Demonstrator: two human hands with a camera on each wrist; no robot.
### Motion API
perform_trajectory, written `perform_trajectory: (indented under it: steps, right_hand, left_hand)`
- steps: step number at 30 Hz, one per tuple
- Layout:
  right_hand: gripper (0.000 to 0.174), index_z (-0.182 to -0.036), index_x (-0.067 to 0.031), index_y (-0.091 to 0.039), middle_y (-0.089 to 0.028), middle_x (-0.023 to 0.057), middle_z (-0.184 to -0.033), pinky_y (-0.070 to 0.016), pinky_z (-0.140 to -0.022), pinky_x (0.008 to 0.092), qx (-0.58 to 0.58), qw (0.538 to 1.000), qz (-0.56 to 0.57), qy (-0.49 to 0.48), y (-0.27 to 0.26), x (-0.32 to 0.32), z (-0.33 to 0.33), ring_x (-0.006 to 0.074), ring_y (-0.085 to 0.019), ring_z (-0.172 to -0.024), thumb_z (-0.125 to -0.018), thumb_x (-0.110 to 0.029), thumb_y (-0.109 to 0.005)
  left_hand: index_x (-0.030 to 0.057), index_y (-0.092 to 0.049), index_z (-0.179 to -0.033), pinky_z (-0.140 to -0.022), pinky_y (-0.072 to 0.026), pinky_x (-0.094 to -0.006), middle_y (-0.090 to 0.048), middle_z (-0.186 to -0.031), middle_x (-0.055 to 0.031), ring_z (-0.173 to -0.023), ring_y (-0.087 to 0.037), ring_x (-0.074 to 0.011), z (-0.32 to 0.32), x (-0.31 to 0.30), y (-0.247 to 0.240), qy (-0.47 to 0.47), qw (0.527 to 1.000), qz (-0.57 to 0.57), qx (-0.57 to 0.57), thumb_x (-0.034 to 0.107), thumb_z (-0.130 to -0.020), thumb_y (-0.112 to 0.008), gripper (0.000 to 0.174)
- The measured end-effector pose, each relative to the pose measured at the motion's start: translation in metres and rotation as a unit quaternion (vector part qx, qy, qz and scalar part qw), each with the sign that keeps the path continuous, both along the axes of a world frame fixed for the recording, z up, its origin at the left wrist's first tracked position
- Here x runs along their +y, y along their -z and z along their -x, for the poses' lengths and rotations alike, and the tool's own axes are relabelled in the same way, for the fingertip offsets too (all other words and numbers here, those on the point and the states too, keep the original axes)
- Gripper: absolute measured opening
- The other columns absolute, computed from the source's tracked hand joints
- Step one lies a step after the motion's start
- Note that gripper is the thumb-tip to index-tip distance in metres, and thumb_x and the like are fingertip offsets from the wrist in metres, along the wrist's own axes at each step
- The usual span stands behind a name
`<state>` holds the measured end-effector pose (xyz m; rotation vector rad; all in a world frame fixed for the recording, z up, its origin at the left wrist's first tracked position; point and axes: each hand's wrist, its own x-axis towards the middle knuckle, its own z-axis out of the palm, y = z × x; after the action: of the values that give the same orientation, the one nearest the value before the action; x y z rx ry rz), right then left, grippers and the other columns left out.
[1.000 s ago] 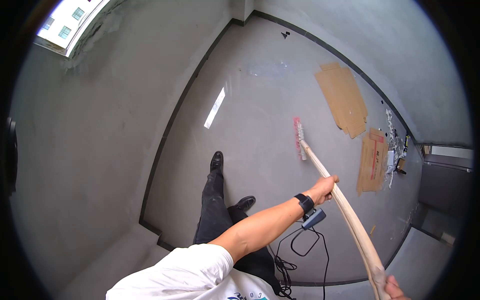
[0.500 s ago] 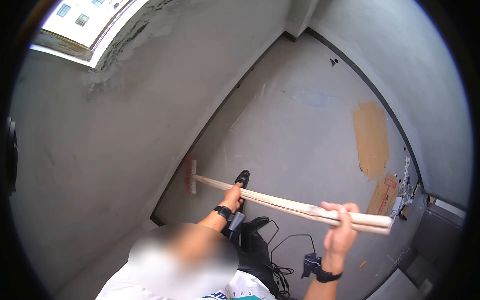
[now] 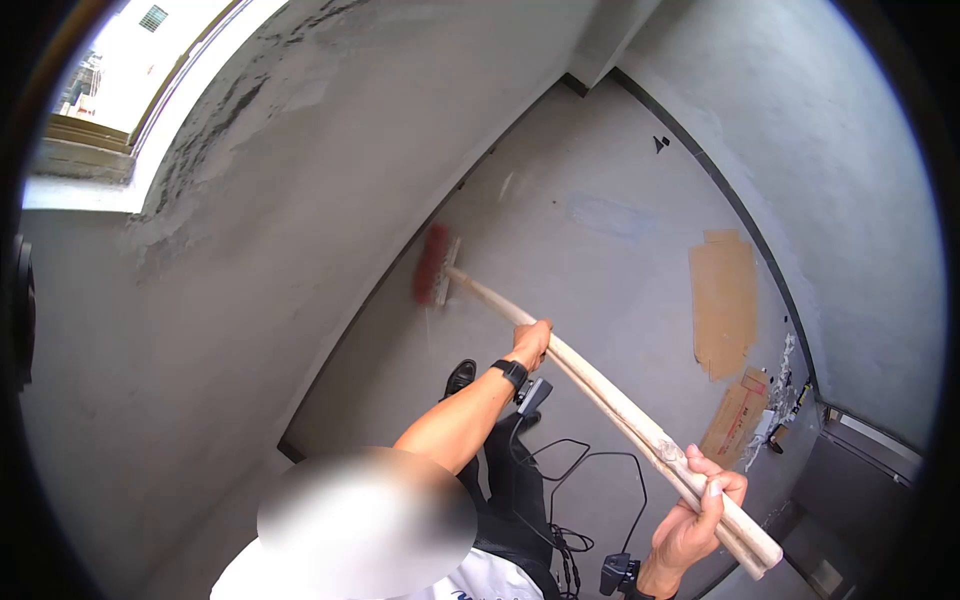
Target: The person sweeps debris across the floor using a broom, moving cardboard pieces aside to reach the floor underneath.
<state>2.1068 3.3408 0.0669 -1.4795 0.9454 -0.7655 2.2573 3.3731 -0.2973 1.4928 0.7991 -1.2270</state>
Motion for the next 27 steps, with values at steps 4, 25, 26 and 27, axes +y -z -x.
perform_trajectory:
  steps: [4, 25, 26, 27]
  right_hand:
    - [0.011, -0.087, -0.0044, -0.041, -0.058, 0.0195, -0.094, -0.0327, -0.099, 0.0473, 0.003, 0.997, 0.053, 0.063, -0.004, -0.018, 0.007, 0.0322, -0.054, -0.104, -0.087, -0.015, -0.043]
    - [0.012, -0.085, -0.0026, -0.042, -0.057, 0.0158, -0.08, -0.0403, -0.09, 0.0459, -0.011, 0.999, -0.044, 0.002, 0.034, -0.196, -0.037, 0.0292, -0.057, -0.09, -0.085, -0.015, -0.043]
    - [0.014, -0.085, -0.0026, -0.042, -0.056, 0.0148, -0.08, -0.0408, -0.089, 0.0459, -0.007, 1.0, 0.001, 0.019, 0.035, -0.209, -0.038, 0.0287, -0.057, -0.09, -0.085, -0.017, -0.041]
    - [0.014, -0.085, -0.0026, -0.042, -0.056, 0.0148, -0.08, -0.0408, -0.089, 0.0459, -0.005, 1.0, -0.004, 0.013, 0.033, -0.218, -0.036, 0.0287, -0.057, -0.09, -0.085, -0.017, -0.041]
  left_hand:
    - [-0.013, -0.05, -0.102, -0.079, -0.0481, -0.0351, -0.06, -0.096, -0.0274, -0.092, -0.061, -0.0326, -0.026, -0.084, 0.003, 0.11, 0.991, 0.06, -0.046, 0.024, -0.069, -0.062, 0.051]
    - [-0.0049, -0.054, -0.074, -0.037, -0.0295, -0.0322, -0.05, -0.057, -0.008, -0.039, -0.042, -0.0157, -0.042, -0.134, 0.054, -0.039, 0.992, -0.069, -0.099, 0.022, -0.075, -0.061, 0.027]
    - [-0.0038, -0.054, -0.071, -0.036, -0.0294, -0.0323, -0.049, -0.055, -0.0074, -0.039, -0.041, -0.0153, -0.058, -0.158, 0.029, -0.005, 0.994, -0.061, -0.093, 0.023, -0.075, -0.062, 0.028]
    - [-0.0028, -0.053, -0.068, -0.036, -0.0293, -0.0324, -0.048, -0.053, -0.0068, -0.038, -0.04, -0.0149, -0.066, -0.175, -0.013, 0.03, 0.995, -0.056, -0.079, 0.024, -0.075, -0.062, 0.029]
